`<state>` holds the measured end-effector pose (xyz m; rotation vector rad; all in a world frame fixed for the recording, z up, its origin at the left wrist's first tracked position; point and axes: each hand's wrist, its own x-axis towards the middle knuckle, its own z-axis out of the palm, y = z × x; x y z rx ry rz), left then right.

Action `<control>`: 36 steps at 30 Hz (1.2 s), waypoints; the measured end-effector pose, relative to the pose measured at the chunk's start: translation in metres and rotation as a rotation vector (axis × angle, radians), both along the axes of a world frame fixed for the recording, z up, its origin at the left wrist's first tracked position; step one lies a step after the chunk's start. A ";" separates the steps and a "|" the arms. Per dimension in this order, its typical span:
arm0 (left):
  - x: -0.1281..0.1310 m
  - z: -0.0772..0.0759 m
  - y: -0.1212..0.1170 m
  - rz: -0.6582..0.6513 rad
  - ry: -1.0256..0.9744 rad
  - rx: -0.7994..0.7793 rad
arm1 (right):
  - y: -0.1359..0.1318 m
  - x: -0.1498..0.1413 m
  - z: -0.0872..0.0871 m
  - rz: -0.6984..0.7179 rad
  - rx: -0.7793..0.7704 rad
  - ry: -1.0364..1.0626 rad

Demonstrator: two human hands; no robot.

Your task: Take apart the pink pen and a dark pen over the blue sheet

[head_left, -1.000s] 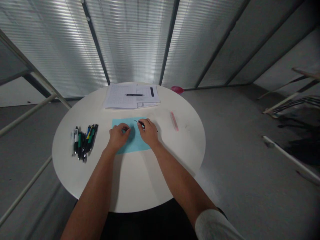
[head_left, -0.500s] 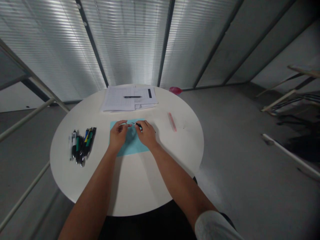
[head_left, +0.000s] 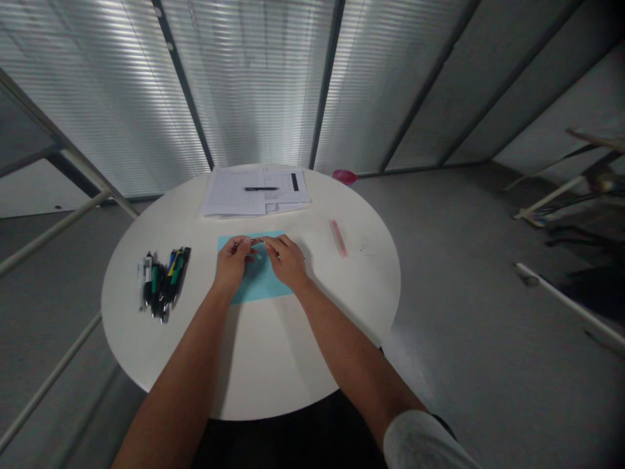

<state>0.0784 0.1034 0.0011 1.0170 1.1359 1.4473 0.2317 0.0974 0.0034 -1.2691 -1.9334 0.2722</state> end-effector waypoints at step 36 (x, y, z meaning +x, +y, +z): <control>-0.004 -0.003 0.002 -0.065 0.177 0.005 | 0.000 -0.004 -0.004 -0.023 -0.032 -0.050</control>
